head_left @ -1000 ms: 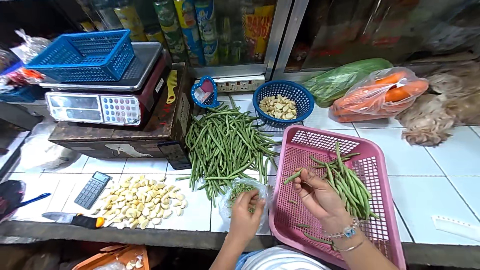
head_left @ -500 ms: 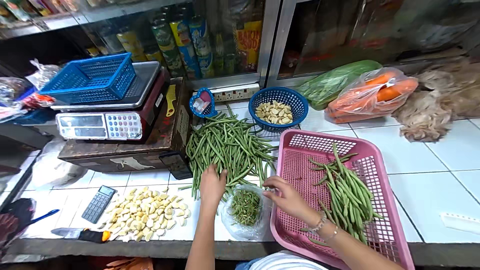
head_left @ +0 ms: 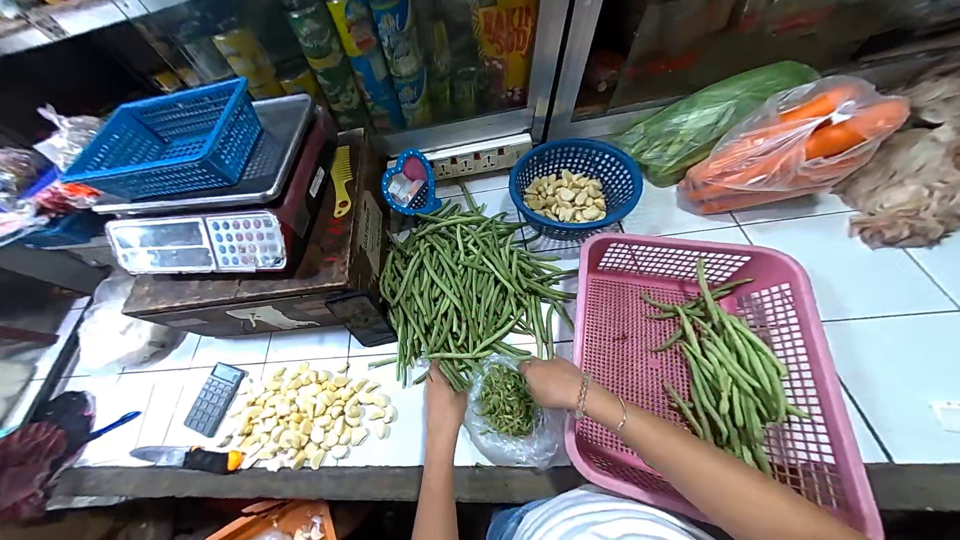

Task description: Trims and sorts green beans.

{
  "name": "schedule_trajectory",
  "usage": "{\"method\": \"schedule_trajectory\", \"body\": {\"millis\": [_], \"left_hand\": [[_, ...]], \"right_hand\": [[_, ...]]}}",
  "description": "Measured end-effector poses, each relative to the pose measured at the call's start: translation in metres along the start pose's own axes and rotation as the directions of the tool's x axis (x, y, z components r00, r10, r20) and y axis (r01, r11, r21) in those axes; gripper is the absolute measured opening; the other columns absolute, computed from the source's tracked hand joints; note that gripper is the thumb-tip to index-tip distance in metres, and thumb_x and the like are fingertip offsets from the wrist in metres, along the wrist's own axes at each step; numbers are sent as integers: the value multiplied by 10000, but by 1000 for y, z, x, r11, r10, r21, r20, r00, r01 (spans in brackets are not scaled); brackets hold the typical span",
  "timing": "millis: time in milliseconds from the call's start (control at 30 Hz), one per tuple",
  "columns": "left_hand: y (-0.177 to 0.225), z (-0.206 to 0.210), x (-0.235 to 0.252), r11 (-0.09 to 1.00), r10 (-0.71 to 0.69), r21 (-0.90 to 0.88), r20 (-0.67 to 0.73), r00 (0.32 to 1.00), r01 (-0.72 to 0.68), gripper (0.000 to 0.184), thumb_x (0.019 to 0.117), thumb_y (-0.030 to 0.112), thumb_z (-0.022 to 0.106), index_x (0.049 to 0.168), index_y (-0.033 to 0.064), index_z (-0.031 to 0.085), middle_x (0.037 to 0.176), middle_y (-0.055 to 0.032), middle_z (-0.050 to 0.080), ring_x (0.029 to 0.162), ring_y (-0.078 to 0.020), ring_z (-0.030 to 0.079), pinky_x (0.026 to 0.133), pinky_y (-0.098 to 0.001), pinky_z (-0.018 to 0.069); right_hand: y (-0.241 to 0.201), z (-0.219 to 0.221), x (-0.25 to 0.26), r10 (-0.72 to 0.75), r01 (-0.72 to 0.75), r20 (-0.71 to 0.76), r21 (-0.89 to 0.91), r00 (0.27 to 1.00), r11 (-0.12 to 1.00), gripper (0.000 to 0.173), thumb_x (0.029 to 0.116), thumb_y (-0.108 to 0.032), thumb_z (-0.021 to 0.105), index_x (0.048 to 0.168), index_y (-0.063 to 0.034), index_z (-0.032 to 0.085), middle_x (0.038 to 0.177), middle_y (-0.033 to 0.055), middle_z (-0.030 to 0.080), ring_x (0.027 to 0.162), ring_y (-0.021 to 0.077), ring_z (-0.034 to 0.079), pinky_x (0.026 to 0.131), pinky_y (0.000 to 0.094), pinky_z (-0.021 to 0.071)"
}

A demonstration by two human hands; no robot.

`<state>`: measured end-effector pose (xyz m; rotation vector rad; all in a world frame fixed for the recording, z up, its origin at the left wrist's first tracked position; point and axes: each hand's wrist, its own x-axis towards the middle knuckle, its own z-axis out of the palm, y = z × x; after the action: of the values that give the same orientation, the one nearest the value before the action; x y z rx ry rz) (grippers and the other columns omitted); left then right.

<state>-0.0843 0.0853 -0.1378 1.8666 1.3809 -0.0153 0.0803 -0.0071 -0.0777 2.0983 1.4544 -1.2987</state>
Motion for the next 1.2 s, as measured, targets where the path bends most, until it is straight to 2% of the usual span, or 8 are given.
{"method": "schedule_trajectory", "body": {"millis": [167,300,400,600,733,833,1033,1200], "left_hand": [[9,9,10,923,291,257,17,956,-286,637,886,-70,632,1478,150,553,1429,-330,489,1094,-472,652,907,-542,551],[-2,4,26,751,584,279,141,799,-598,444,870,-66,657,1270,110,733,1246,-323,628,1078,-498,654,906,-591,533],[1,-4,34,694,653,262,164,740,-671,359,887,-47,655,1212,70,755,1233,-315,641,1032,-487,674,878,-589,544],[36,-3,47,761,548,298,180,817,-576,329,959,72,659,1284,44,702,1334,-302,599,1123,-471,651,940,-566,525],[48,12,53,787,568,278,23,823,-551,271,956,61,661,1213,14,735,1252,-315,640,1085,-468,669,930,-550,533],[66,6,39,858,401,295,125,907,-420,312,1006,105,614,1305,60,687,1477,-285,484,1178,-417,634,1011,-492,507],[48,-1,0,866,404,212,239,883,-453,291,1010,19,534,1255,-34,683,1299,-260,640,1243,-393,604,1078,-491,457],[47,22,9,801,372,321,396,840,-506,308,1034,67,522,1296,-20,660,1388,-232,598,1345,-379,533,1122,-497,414]], "right_hand": [[9,6,-5,-94,94,-46,11,995,995,399,984,-18,576,1375,52,544,1333,297,595,1253,480,567,1011,637,434],[14,16,-18,-137,138,-18,56,990,989,336,986,-2,558,1310,86,571,1277,320,614,1221,498,576,995,657,426],[13,32,-34,-208,209,-32,54,978,976,336,961,62,561,1291,120,569,1265,330,615,1220,495,574,1039,621,404],[13,60,-51,-265,271,-77,76,961,960,352,896,116,609,1248,124,603,1187,318,657,1168,479,603,1100,587,338],[10,72,-55,-326,327,-33,64,945,943,366,874,115,638,1239,118,613,1168,312,667,1150,467,616,1099,593,336],[11,78,-57,-366,366,-8,33,931,930,328,925,79,597,1251,104,628,1210,298,665,1189,457,604,1107,580,334],[14,87,-66,-420,430,-115,72,900,900,312,1058,-78,487,1280,89,632,1277,292,641,1265,449,568,1139,550,338],[2,84,-69,-330,343,-119,117,936,932,536,1069,-362,524,1347,94,575,1324,307,607,1293,450,550,1134,551,348]]}}
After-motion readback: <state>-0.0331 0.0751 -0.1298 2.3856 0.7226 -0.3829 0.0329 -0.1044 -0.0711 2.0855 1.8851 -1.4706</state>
